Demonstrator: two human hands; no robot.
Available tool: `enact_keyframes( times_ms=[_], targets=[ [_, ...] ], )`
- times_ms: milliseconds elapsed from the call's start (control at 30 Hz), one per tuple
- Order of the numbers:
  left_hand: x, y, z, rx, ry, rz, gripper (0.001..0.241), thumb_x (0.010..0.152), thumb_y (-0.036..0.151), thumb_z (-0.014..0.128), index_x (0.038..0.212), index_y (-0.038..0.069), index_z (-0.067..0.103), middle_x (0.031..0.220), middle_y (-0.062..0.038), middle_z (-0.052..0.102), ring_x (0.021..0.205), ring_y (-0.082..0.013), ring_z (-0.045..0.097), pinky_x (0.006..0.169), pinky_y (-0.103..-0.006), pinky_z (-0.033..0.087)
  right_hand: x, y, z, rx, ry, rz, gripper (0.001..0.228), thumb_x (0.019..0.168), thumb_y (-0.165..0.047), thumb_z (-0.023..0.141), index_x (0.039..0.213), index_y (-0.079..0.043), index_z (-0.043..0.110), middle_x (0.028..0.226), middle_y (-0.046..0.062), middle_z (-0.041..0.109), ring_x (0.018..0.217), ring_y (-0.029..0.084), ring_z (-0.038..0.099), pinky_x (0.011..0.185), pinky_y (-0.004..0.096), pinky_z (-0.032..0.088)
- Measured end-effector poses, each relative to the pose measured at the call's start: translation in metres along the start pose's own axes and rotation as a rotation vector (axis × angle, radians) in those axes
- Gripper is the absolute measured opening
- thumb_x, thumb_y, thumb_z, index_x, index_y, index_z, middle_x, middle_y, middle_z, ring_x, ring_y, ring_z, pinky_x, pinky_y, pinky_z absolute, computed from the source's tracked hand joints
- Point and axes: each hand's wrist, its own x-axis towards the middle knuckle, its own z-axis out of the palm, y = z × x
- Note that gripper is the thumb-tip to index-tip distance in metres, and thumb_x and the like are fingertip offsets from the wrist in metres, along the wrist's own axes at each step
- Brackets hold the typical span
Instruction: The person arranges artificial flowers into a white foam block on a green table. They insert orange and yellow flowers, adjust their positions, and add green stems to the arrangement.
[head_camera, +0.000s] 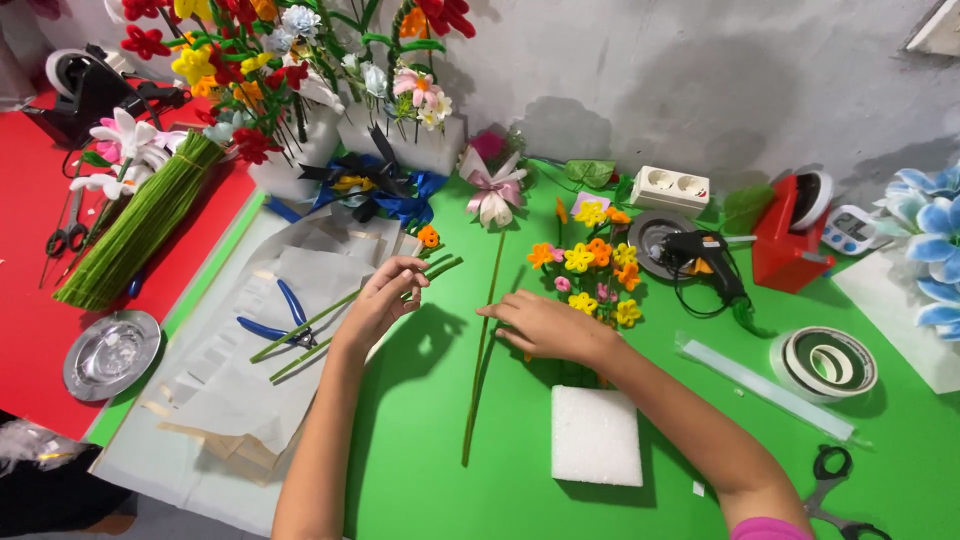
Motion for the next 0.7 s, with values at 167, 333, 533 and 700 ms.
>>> enact_keyframes(
  times_ms=[167, 333, 533, 700],
  targets=[
    [-0.003, 0.003, 0.007, 0.025, -0.030, -0.023, 0.029, 0.107, 0.019, 0.050, 0.131, 0.005, 0.057, 0.102, -0.008, 0.064, 0.085, -0.0110, 0.057, 0.068, -0.0211, 0.049, -0.042, -0.033, -0.018, -0.048, 0.043, 0.014, 0.037, 0.106, -0.026, 0.050, 0.138, -0.009, 0.057, 0.106, 0.015, 0.069, 0.109, 0.030, 0.065, 0.093, 0.044, 0.056],
    [-0.003, 0.004, 0.005, 0.028, -0.019, -0.025, 0.029, 0.107, 0.020, 0.051, 0.131, 0.006, 0.059, 0.102, -0.008, 0.064, 0.084, -0.0110, 0.057, 0.069, -0.0214, 0.048, -0.123, -0.046, -0.022, 0.044, 0.072, 0.026, 0.034, 0.105, -0.026, 0.049, 0.132, -0.013, 0.064, 0.109, 0.011, 0.071, 0.119, 0.028, 0.062, 0.102, 0.045, 0.051],
    [-0.010, 0.025, 0.024, 0.116, -0.031, -0.084, 0.027, 0.105, 0.021, 0.055, 0.126, 0.006, 0.063, 0.101, -0.007, 0.064, 0.079, -0.0103, 0.054, 0.070, -0.0244, 0.046, -0.229, -0.036, 0.001, 0.052, 0.126, 0.216, 0.035, 0.102, -0.032, 0.051, 0.129, -0.017, 0.067, 0.122, 0.005, 0.070, 0.121, 0.023, 0.057, 0.104, 0.042, 0.048],
    [-0.010, 0.032, 0.026, 0.581, -0.056, -0.060, 0.029, 0.102, 0.031, 0.052, 0.125, 0.017, 0.064, 0.107, -0.002, 0.070, 0.095, -0.0104, 0.063, 0.078, -0.0277, 0.050, -0.302, 0.002, 0.031, 0.016, 0.193, 0.553, 0.042, 0.098, -0.040, 0.049, 0.135, -0.029, 0.065, 0.118, -0.005, 0.076, 0.113, 0.011, 0.070, 0.102, 0.036, 0.053]
  ],
)
